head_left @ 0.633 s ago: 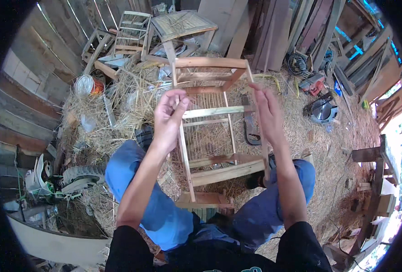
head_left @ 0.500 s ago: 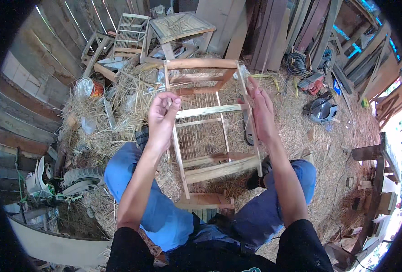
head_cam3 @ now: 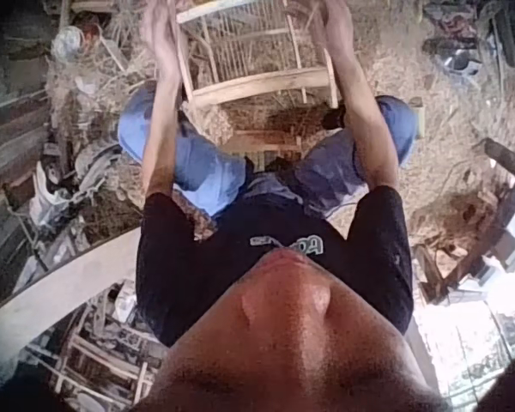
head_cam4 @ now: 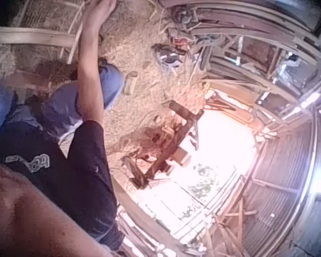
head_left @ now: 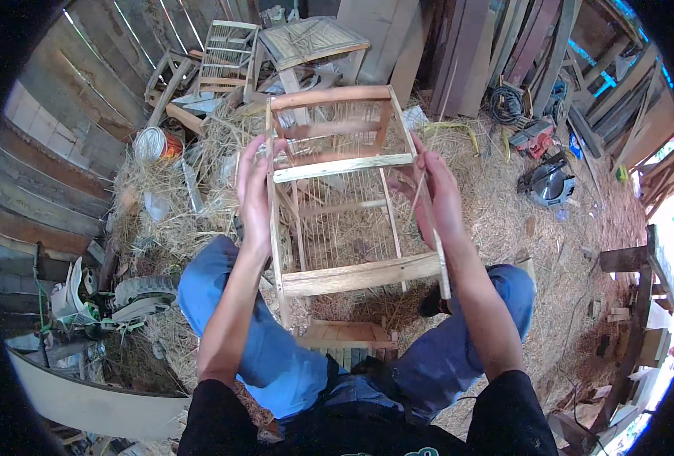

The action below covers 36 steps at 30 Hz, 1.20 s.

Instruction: The person assembles a small wooden cage by fitting wooden bars into the frame, turning the cage over to access different sides, and securing the pieces together.

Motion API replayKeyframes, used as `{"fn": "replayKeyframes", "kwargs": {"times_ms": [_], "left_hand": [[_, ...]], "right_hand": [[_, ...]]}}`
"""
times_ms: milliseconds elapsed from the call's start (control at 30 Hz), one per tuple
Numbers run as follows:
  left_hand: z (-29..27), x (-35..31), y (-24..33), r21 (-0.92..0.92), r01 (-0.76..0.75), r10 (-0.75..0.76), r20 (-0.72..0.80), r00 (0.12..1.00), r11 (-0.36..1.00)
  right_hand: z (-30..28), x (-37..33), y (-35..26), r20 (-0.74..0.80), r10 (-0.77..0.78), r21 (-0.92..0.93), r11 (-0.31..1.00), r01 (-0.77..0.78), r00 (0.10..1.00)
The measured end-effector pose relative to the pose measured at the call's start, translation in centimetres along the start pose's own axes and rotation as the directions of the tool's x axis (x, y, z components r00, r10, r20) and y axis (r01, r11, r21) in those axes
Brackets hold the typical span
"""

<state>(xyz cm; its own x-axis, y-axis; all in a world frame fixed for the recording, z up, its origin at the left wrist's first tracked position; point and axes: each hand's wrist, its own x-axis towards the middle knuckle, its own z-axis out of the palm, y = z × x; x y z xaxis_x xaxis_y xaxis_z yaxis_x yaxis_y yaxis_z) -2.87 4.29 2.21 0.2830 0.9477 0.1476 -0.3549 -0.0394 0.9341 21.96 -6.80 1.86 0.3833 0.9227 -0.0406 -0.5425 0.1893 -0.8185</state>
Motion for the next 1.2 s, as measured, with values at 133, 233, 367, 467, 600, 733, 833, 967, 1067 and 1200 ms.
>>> {"fn": "replayKeyframes", "kwargs": {"times_ms": [133, 233, 367, 467, 600, 733, 833, 967, 1067, 1200], "left_hand": [[1.4, -0.5, -1.9, 0.056, 0.079, -0.082, 0.039, 0.996, 0.995], [1.3, -0.4, -3.2, 0.032, 0.266, -0.266, -0.009, 0.964, 0.963], [-1.8, 1.0, -8.6, -0.026, 0.491, -0.491, -0.003, 0.871, 0.871], [-3.1, 1.2, -10.4, -0.038, 0.574, -0.576, -0.046, 0.816, 0.818], [-1.4, 1.2, -11.2, -0.027, 0.651, -0.65, -0.1, 0.753, 0.759], [-4.8, 2.6, -12.4, -0.03, 0.65, -0.65, -0.042, 0.758, 0.76], [-4.0, 2.4, -12.7, -0.003, 0.628, -0.628, -0.017, 0.778, 0.778], [-4.7, 2.7, -13.4, -0.01, 0.641, -0.641, -0.025, 0.768, 0.768], [-4.6, 3.0, -13.5, 0.059, 0.663, -0.663, -0.031, 0.748, 0.746], [-4.5, 2.6, -13.6, -0.052, 0.687, -0.689, -0.034, 0.724, 0.725]], "right_hand": [[-1.9, 0.4, 0.2, -0.193, 0.1, 0.092, 0.992, -0.084, 0.976], [-3.7, 0.6, 0.8, -0.253, 0.184, 0.058, 0.983, -0.174, 0.95], [-8.2, 1.2, 2.9, -0.276, 0.311, -0.05, 0.94, -0.336, 0.91], [-8.9, 1.1, 3.6, -0.272, 0.406, -0.104, 0.889, -0.446, 0.872], [-12.5, 1.5, 4.4, -0.319, 0.35, -0.257, 0.863, -0.435, 0.881], [-7.7, 0.5, 2.8, -0.343, 0.422, -0.131, 0.863, -0.488, 0.839], [-8.3, 0.3, 2.4, -0.379, 0.41, -0.11, 0.87, -0.481, 0.829], [-8.4, 0.4, 2.3, -0.364, 0.438, -0.074, 0.866, -0.495, 0.822], [-7.7, 0.2, 2.0, -0.396, 0.443, -0.085, 0.855, -0.512, 0.804], [-6.9, -0.1, 1.7, -0.435, 0.43, -0.081, 0.857, -0.51, 0.791]]}}
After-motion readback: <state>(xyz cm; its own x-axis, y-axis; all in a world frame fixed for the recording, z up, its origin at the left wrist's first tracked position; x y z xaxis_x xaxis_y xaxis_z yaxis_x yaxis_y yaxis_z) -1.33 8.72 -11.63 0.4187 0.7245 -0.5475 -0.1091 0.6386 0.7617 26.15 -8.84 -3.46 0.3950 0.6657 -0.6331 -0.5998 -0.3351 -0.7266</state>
